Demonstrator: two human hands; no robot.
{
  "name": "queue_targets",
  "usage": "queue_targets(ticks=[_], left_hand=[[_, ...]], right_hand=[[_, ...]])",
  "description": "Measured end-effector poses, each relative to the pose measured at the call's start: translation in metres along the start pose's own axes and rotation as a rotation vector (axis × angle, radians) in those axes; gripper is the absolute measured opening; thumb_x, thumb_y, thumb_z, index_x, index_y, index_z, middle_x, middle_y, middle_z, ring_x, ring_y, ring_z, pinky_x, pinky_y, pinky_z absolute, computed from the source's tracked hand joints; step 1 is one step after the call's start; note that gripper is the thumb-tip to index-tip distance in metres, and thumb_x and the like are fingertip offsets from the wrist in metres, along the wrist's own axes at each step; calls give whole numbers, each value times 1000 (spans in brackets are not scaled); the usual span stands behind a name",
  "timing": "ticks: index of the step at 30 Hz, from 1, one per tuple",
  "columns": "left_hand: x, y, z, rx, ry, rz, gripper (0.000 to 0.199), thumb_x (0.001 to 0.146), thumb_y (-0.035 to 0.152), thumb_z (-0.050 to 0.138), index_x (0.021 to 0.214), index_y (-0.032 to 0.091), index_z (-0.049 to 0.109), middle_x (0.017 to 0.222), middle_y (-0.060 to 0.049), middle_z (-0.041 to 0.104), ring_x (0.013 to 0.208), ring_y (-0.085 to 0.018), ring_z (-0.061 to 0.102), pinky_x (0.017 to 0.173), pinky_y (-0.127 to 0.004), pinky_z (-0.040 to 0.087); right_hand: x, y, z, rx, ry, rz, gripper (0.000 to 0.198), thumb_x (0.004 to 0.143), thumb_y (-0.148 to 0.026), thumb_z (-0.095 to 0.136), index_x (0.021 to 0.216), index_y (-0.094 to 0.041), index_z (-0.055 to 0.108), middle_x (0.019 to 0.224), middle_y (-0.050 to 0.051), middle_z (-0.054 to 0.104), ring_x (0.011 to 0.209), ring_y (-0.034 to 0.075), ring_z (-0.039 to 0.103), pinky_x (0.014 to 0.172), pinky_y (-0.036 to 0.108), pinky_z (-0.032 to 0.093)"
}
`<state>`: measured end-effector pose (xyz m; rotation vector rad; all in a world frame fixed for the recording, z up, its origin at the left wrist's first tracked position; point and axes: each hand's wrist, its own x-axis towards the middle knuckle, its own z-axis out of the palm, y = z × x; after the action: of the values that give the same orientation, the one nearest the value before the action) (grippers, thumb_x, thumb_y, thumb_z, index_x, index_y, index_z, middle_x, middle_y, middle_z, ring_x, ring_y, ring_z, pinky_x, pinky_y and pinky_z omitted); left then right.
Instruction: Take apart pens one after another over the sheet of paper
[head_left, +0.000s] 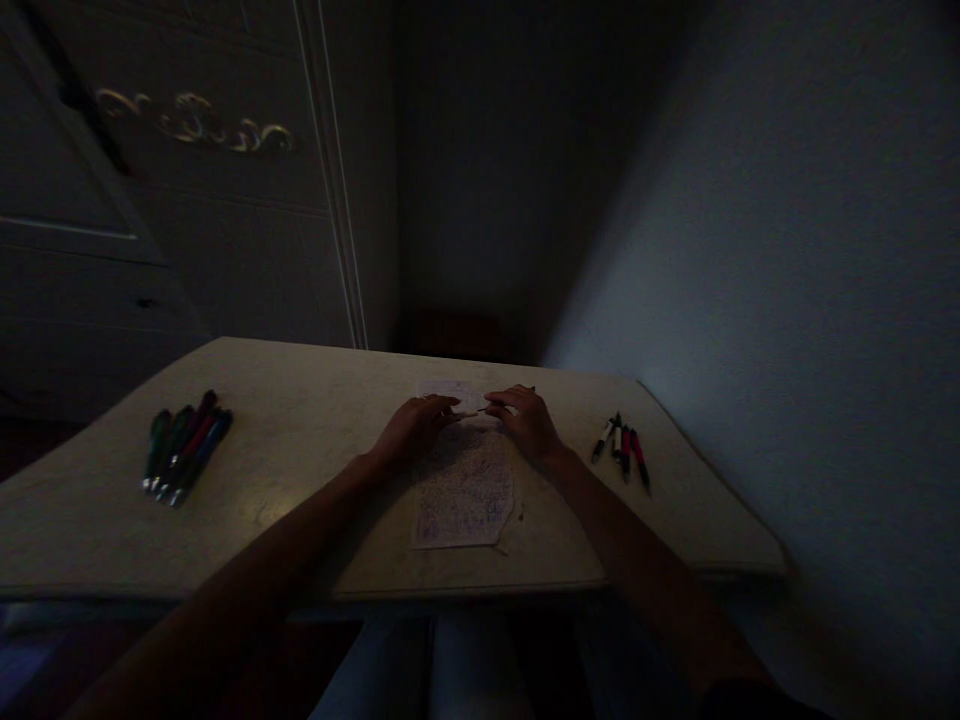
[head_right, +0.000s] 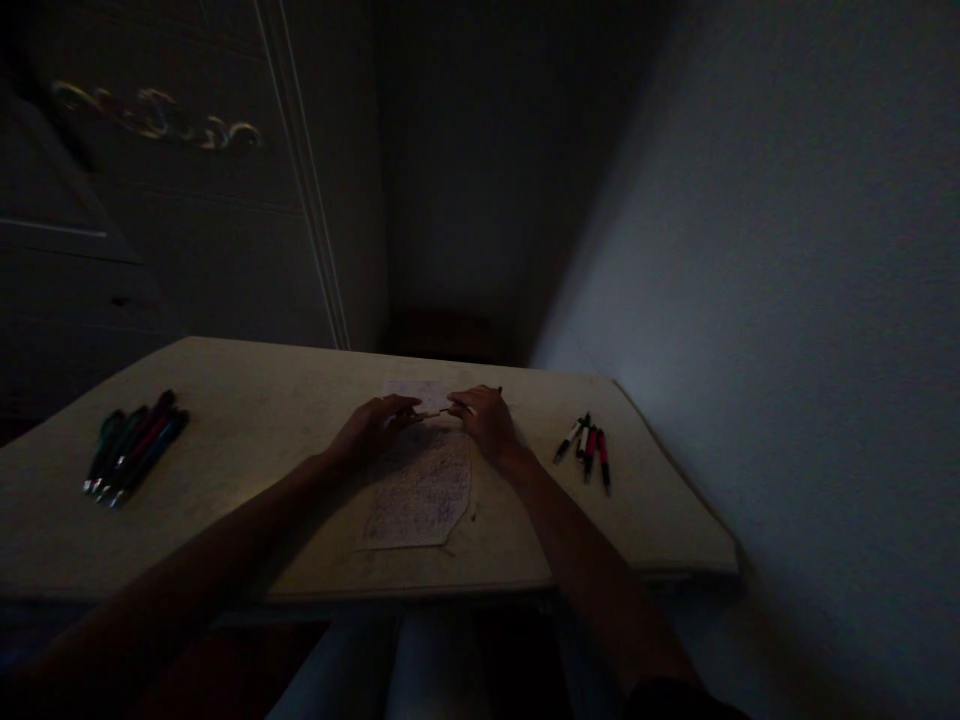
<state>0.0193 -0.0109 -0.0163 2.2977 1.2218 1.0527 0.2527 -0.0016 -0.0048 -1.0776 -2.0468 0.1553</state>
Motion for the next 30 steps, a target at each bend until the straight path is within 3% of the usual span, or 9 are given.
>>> queue_targets(ticks=[8,12,16,19,22,26,30], left_hand=[[3,1,-1,-63,61,-51,26,85,29,61,108,22,71,96,-7,75,87,-23,69,85,-36,52],[3,4,-6,-52,90,-64,26,86,26,59,108,23,71,96,-7,75,87,-25,69,86,-37,51],[4,2,-8,-57,136,-66,26,85,24,59,109,25,71,94,-5,75,86,-24,70,84,-36,52],[5,-1,-7,-45,141,-64,25,85,25,60,108,25,71,92,-5,76,86,-24,70,84,-36,52],[5,-4,-8,-13,132,-83,25,86,25,59,108,23,71,95,-6,76,87,-25,70,82,-36,52],[5,-5,-10,35,153,-134,26,87,25,57,109,22,70,97,-8,75,88,-25,70,82,-36,52],[5,-3,-11,103,147,-201,26,88,23,55,108,19,70,104,-10,74,93,-26,69,86,-37,51]], right_hand=[[1,2,-5,31,-10,5,21,82,-26,75,103,-26,75,92,5,76,88,22,68,85,38,50],[3,4,-10,138,-2,15,32,81,-37,75,111,-26,72,98,6,75,93,22,68,89,36,50],[9,19,-23,175,171,126,38,89,-49,62,116,-23,68,111,9,72,98,21,66,86,34,51],[9,39,-34,16,295,196,37,91,-48,58,112,-20,70,110,12,69,95,21,64,82,34,51],[3,56,-39,-180,214,281,28,84,-41,67,100,-19,74,94,10,70,81,20,63,79,35,50],[-4,60,-37,-197,20,332,11,81,-29,68,87,-22,74,76,4,70,68,17,62,69,29,47],[-2,50,-39,-160,35,376,9,80,-28,64,82,-22,70,78,4,72,72,18,64,69,29,47]])
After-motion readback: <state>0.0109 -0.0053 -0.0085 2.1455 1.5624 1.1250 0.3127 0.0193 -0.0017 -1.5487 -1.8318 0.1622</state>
